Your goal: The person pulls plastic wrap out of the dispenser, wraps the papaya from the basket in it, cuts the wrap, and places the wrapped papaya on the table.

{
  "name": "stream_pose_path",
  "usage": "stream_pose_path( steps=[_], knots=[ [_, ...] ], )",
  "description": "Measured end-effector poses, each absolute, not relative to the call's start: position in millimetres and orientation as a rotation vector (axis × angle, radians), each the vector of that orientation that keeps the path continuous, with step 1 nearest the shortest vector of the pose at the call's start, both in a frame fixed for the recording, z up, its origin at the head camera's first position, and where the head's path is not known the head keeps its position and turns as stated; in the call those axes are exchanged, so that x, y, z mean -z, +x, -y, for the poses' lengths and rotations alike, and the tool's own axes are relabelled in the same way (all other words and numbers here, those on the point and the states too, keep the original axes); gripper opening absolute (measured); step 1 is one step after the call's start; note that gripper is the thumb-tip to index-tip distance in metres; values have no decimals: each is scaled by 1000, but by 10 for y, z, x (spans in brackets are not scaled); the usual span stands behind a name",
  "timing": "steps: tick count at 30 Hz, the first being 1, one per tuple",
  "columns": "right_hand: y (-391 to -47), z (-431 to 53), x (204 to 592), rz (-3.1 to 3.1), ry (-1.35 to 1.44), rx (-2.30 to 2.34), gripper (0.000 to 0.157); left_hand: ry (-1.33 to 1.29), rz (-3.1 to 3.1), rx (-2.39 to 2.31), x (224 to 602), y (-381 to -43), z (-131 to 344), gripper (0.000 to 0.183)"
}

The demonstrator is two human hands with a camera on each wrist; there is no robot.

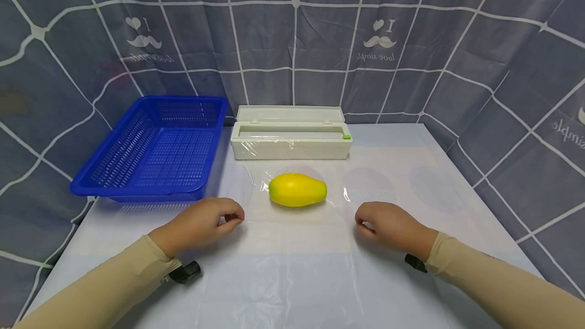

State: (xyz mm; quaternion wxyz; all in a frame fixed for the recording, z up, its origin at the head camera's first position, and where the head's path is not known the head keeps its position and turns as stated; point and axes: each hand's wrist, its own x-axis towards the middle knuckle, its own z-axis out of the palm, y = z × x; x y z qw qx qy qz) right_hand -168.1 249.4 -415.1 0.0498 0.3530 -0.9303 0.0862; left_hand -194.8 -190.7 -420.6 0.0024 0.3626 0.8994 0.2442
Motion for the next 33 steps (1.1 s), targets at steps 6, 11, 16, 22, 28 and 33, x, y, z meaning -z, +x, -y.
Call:
stream_pose_path(
  steps=[6, 11, 16, 22, 28, 33],
  knots=[
    [-1750, -2516, 4085, 2815, 1019, -300, 17, 990, -2866, -861, 4186, -1983, 1874, 7],
    [-1804, -2512, 4016, 2813, 961, -347, 15, 921, -2894, -939, 4191, -2033, 1838, 6],
    [-1863, -2493, 3942, 2810, 918, -363, 13, 839, -2929, -1002, 4179, -2084, 1809, 5],
    [-1969, -2489, 3879, 2846, 862, -353, 10, 734, -2930, -1086, 4178, -2141, 1750, 5],
    [-2097, -2496, 3838, 2861, 811, -401, 6, 639, -2947, -1143, 4167, -2199, 1661, 7],
    [-2236, -2493, 3819, 2886, 760, -410, 5, 528, -2939, -1212, 4170, -2279, 1575, 9]
  ],
)
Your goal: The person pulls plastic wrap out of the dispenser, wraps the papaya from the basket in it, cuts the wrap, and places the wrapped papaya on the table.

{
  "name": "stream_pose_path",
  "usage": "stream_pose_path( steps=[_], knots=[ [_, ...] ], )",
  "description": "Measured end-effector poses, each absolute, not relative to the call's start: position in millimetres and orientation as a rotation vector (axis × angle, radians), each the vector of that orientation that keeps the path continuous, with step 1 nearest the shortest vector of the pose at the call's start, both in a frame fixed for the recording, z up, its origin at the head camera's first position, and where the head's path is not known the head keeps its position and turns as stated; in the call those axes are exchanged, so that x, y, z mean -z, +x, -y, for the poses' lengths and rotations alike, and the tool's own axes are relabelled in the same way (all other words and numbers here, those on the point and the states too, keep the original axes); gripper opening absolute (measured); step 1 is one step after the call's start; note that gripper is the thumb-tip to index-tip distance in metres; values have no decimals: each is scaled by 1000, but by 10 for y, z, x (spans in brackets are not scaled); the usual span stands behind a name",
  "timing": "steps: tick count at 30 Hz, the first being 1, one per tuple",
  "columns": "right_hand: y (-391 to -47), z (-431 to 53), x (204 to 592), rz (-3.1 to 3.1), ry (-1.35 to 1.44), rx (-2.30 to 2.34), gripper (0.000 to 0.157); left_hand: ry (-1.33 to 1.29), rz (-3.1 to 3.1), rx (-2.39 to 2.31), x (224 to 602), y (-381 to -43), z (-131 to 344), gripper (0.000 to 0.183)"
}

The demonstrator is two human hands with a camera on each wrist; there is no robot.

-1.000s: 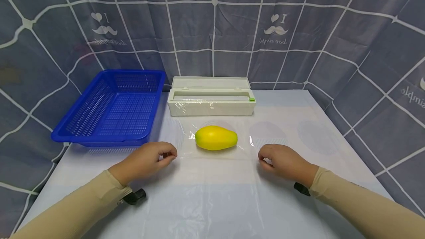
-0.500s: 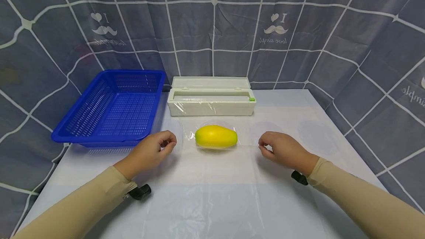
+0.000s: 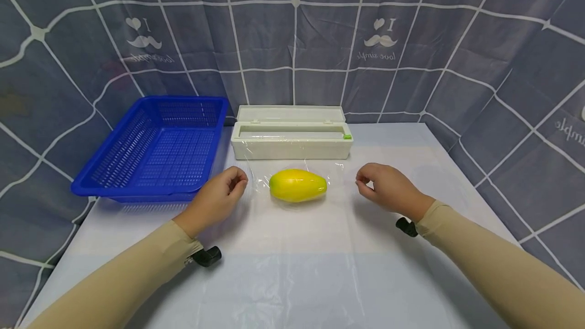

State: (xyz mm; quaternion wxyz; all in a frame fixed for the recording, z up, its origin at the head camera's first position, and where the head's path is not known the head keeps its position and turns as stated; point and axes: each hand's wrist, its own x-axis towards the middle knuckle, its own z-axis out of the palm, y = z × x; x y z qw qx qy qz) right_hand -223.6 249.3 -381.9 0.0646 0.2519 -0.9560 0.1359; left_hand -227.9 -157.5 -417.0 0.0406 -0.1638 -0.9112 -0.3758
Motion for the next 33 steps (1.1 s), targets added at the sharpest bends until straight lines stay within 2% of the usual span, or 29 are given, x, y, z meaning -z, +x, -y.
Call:
stream_pose_path(
  steps=[20, 33],
  knots=[
    [-2790, -2439, 3944, 2965, 632, -469, 10, -216, 2730, 1233, 4266, -2747, 1389, 20],
    [-2953, -2418, 4003, 3049, 575, -490, 14, -110, 2793, 1215, 4345, -2893, 1399, 20]
  ],
)
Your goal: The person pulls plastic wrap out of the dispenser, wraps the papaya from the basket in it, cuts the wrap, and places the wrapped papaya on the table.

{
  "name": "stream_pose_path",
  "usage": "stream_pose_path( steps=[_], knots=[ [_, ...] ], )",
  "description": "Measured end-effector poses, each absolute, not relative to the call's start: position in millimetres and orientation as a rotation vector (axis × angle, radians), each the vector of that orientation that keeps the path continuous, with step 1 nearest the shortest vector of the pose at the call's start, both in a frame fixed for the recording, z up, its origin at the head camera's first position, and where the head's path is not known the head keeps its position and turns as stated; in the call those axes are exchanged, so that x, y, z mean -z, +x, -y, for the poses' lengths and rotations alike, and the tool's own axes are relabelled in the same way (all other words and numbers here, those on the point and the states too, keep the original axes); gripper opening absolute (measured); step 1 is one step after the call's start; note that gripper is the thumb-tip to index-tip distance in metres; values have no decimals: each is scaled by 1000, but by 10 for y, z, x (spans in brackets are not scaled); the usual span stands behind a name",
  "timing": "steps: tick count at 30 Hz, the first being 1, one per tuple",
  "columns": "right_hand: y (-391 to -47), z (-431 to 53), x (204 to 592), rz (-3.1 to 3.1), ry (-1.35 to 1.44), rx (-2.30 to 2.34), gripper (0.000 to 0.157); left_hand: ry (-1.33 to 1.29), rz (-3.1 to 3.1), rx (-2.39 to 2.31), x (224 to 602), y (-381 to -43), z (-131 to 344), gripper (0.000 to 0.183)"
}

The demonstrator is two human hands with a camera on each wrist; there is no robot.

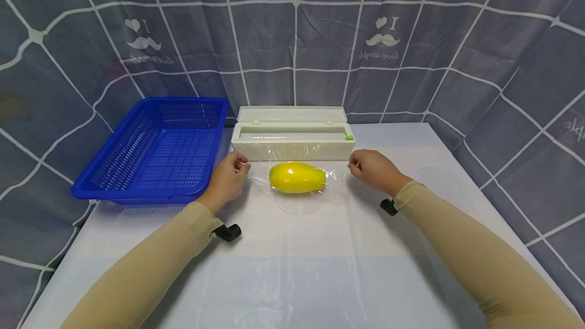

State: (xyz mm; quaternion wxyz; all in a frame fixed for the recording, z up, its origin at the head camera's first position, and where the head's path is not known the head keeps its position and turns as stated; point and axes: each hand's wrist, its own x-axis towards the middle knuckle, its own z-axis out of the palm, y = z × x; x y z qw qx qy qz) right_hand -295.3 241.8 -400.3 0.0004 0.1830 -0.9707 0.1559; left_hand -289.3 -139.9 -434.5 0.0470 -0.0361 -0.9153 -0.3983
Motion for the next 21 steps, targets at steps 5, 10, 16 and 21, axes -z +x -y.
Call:
stream_pose_path(
  steps=[5, 10, 16, 21],
  knots=[
    [-2984, -2417, 4023, 3080, 578, -459, 16, -104, 2798, 1206, 4350, -2907, 1402, 20],
    [-2986, -2430, 4032, 3100, 581, -441, 15, -112, 2842, 1195, 4346, -2916, 1410, 21],
    [-2966, -2419, 4027, 3050, 593, -467, 15, -143, 2873, 1183, 4345, -2920, 1414, 22],
    [-2789, -2196, 3959, 2895, 756, -449, 24, -164, 2873, 1173, 4346, -2919, 1427, 24]
  ],
)
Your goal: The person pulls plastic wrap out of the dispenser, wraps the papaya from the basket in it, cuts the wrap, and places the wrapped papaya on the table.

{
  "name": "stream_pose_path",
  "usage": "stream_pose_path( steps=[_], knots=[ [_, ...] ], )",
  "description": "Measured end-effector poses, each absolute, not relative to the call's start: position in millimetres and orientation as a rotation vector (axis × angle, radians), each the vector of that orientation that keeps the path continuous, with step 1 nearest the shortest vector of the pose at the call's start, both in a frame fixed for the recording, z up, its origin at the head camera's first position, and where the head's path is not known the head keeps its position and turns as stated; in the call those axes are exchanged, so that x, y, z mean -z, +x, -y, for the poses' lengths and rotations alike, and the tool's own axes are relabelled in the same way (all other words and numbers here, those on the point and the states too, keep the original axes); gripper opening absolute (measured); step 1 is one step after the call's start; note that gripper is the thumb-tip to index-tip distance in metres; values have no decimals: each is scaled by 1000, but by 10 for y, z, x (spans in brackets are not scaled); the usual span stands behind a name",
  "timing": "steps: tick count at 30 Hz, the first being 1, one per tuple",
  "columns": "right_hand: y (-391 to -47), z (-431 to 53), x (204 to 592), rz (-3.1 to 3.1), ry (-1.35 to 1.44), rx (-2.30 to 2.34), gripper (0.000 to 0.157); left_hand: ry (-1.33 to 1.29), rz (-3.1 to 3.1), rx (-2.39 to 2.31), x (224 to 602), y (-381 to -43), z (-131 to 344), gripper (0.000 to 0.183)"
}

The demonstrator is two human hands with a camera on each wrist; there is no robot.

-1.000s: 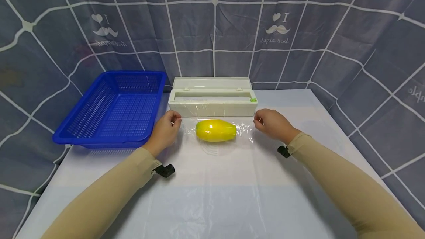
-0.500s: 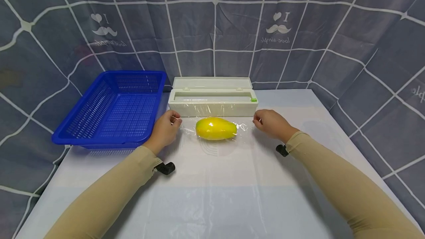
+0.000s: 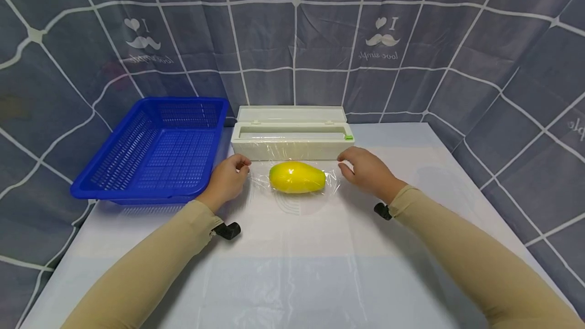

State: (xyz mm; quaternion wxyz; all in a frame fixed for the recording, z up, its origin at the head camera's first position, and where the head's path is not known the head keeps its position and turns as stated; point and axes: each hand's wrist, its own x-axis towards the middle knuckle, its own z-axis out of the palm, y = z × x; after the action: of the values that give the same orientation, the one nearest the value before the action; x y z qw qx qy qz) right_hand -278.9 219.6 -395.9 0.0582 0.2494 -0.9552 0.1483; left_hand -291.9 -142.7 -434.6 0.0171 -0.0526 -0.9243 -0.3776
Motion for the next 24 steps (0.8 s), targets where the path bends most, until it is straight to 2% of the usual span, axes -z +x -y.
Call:
stream_pose_path(
  steps=[5, 8, 11, 17, 24],
  knots=[
    [-2634, -1910, 4001, 2914, 992, -361, 58, -178, 2877, 1177, 4358, -2936, 1465, 25],
    [-2632, -1856, 4087, 2974, 1029, -338, 68, -193, 2888, 1185, 4369, -2944, 1475, 24],
    [-2650, -1853, 4150, 2989, 1019, -343, 68, -200, 2906, 1207, 4382, -2946, 1479, 23],
    [-2687, -1818, 4185, 2967, 1014, -372, 59, -191, 2966, 1152, 4380, -2912, 1480, 25],
    [-2693, -1777, 4180, 2980, 973, -362, 55, -401, 2897, 790, 4193, -2698, 1339, 40]
  ],
)
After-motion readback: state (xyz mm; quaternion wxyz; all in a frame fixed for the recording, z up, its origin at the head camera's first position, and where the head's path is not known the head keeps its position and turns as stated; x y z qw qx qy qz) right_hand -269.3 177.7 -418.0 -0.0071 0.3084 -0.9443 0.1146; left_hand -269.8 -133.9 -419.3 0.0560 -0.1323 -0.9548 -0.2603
